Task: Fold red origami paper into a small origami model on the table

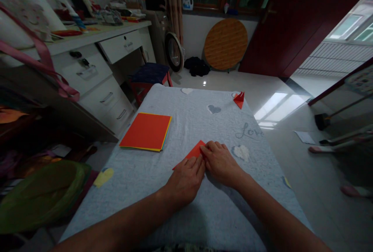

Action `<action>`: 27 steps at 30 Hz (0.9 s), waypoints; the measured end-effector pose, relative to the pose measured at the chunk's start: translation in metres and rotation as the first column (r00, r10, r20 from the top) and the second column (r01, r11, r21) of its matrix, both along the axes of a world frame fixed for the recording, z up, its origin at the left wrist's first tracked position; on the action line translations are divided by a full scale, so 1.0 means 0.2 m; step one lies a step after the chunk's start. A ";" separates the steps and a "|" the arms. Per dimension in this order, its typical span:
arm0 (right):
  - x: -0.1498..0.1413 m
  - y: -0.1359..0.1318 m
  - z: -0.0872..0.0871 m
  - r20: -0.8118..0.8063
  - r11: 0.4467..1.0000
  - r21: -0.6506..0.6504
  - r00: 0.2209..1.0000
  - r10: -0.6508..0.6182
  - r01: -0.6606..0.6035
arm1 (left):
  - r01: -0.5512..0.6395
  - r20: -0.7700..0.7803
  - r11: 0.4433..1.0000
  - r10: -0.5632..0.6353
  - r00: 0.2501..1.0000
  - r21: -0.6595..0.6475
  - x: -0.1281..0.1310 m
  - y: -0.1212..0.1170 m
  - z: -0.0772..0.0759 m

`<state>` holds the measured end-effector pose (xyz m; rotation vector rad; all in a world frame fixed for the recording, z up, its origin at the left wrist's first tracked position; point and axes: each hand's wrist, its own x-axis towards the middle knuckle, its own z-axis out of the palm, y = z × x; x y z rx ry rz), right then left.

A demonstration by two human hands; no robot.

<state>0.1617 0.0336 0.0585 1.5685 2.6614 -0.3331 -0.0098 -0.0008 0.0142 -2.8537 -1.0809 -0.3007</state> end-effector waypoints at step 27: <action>-0.08 -0.26 -0.04 0.000 0.999 -0.029 1.000 0.021 -0.021 | -0.183 0.069 0.977 0.176 0.982 0.109 -0.37 -0.18 0.04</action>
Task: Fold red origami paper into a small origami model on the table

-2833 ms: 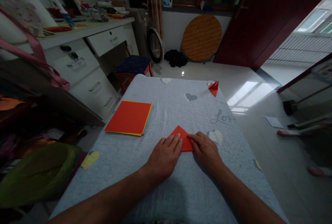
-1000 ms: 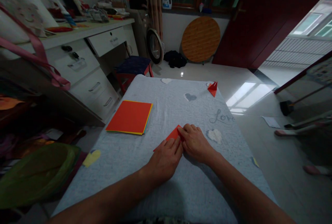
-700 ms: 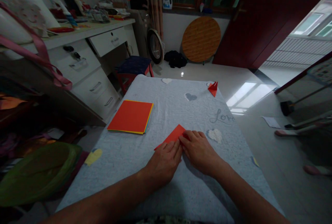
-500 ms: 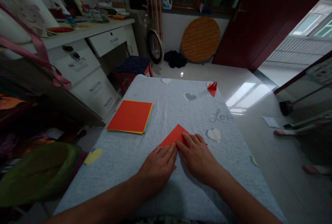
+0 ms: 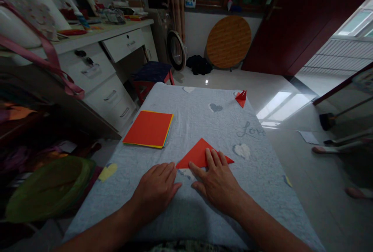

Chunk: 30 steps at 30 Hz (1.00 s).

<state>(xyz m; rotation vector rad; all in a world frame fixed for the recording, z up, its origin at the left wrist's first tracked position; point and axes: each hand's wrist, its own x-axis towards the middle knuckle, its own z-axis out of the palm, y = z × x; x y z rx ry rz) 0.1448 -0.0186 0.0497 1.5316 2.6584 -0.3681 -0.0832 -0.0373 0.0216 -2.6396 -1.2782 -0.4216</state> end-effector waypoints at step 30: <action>0.27 -0.08 -0.09 -0.027 0.996 0.062 0.998 -0.063 0.065 | 0.161 0.025 0.985 -0.163 0.986 0.053 0.00 0.04 -0.02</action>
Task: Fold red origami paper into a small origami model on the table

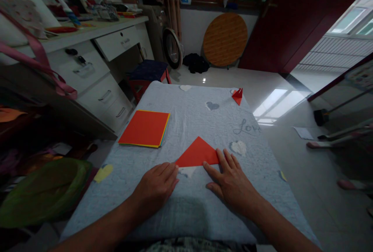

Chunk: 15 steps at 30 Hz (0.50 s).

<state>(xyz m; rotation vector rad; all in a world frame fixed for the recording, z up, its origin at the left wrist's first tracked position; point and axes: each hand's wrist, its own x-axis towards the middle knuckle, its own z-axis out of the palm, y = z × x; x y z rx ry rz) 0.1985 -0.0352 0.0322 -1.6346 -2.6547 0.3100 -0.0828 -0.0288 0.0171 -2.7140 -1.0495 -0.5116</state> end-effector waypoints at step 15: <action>0.28 -0.06 -0.05 0.053 0.986 0.009 0.984 -0.168 0.167 | -0.036 0.052 0.997 0.032 0.998 0.071 -0.03 -0.02 -0.01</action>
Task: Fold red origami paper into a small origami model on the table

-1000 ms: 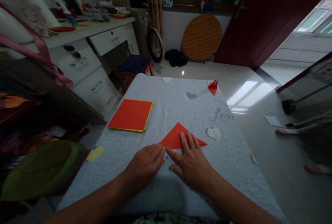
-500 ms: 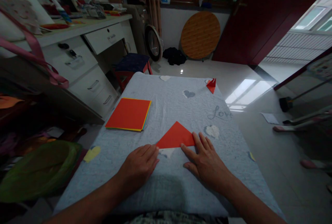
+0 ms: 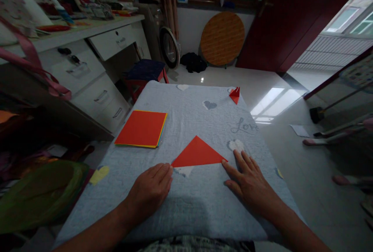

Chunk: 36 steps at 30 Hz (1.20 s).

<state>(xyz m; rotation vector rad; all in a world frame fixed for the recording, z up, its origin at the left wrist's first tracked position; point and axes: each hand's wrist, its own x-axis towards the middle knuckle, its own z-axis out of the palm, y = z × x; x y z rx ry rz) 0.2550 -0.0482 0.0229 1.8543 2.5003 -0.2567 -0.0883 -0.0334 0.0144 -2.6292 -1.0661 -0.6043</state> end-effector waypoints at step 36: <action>-0.24 0.34 0.06 -0.697 0.997 0.062 0.713 0.079 -0.049 | -0.014 0.340 0.741 0.325 0.882 -0.672 0.20 0.23 0.09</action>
